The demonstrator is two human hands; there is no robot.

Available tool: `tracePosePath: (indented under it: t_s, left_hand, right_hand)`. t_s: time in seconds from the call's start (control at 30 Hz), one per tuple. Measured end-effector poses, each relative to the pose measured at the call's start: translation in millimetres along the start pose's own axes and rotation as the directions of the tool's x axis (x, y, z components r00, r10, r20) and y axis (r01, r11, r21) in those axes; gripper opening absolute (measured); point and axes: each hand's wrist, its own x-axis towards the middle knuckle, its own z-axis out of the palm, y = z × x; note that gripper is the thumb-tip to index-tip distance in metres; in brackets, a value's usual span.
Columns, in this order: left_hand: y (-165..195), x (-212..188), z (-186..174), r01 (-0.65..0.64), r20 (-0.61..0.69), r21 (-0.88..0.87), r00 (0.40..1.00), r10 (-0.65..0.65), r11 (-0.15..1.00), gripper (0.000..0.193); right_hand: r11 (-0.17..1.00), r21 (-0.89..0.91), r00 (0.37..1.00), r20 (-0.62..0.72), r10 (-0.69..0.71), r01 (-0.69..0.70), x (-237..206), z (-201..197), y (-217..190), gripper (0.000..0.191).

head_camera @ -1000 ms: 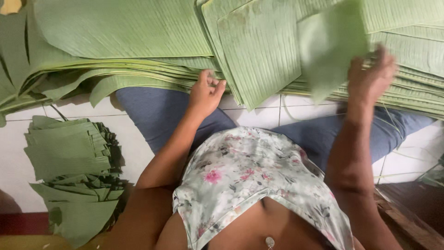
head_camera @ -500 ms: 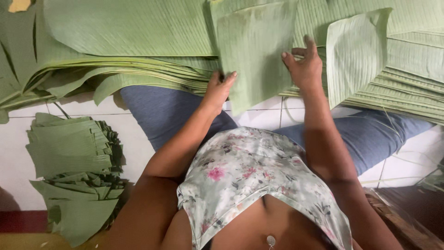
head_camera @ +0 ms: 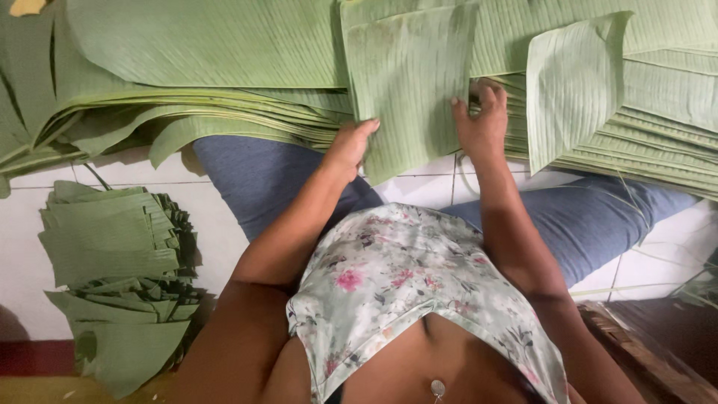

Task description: The person sits on a tiled floor in front of a large pile of banana leaves. They pick up individual leaves, smooth and fold them, place folded leaves onto a growing stack beside them, and at times use a thin leaf midrib strip to gather and secure leaves into bundles.

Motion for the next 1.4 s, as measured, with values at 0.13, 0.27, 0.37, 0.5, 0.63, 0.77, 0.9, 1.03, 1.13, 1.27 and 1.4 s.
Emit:
tracePosePath:
  t_s: [0.13,0.27,0.37,0.5,0.63,0.77,0.9,1.03,1.13,1.27,1.4]
  left_hand:
    - [4.8,-11.4,0.2,0.090,0.034,-0.217,0.996,-0.085,0.972,0.042]
    - [15.4,-19.9,10.5,-0.124,0.017,0.002,0.992,0.124,0.992,0.039]
    - [31.6,-27.4,19.6,-0.242,0.026,0.399,0.967,0.253,0.884,0.037]
    - [62.1,-45.0,35.1,-0.614,0.223,0.534,0.766,0.603,0.582,0.032]
    - [87.2,-55.9,48.0,-0.808,0.312,0.373,0.573,0.758,0.457,0.047]
    - [77.5,-49.1,47.2,-0.700,0.336,0.540,0.688,0.643,0.467,0.033]
    - [35.6,-22.6,37.4,-0.421,0.169,0.517,0.904,0.394,0.745,0.036]
    - [-7.8,5.8,33.5,0.005,0.001,0.270,1.000,-0.005,0.963,0.035]
    - [-34.1,2.1,40.5,-0.064,0.030,0.194,0.998,0.059,0.979,0.037]
    - [-49.4,-14.4,63.5,-0.464,0.097,0.252,0.885,0.455,0.849,0.044]
    - [-2.5,-29.9,76.7,-0.505,0.314,0.292,0.853,0.418,0.812,0.040]
  right_hand:
    - [0.804,0.507,0.950,0.160,0.267,-0.312,0.5,-3.6,-6.2,0.047]
    - [0.632,0.716,0.951,0.280,0.129,-0.296,0.9,-7.1,-24.3,0.054]
    - [0.786,0.478,0.904,0.359,0.233,-0.392,-2.2,-19.5,-30.9,0.036]
    - [0.554,0.780,0.957,0.254,0.143,-0.290,-6.7,-36.8,-14.6,0.032]
    - [0.735,0.618,0.950,0.288,0.121,-0.280,-6.0,-29.3,14.0,0.024]
    - [0.104,0.850,0.824,0.459,0.332,-0.516,-5.3,-16.6,22.9,0.032]
    - [0.697,0.607,0.924,0.224,0.310,-0.381,-22.3,-24.3,12.1,0.026]
    - [0.189,0.847,0.835,0.407,0.370,-0.496,-53.0,-34.9,-14.8,0.033]
    - [-0.276,0.810,0.689,0.585,0.428,-0.517,-80.2,-32.9,-28.8,0.028]
    - [-0.219,0.802,0.681,0.590,0.433,-0.555,-104.3,-20.1,-34.8,0.025]
    - [0.071,0.859,0.736,0.389,0.554,-0.508,-92.3,-32.9,-32.2,0.032]
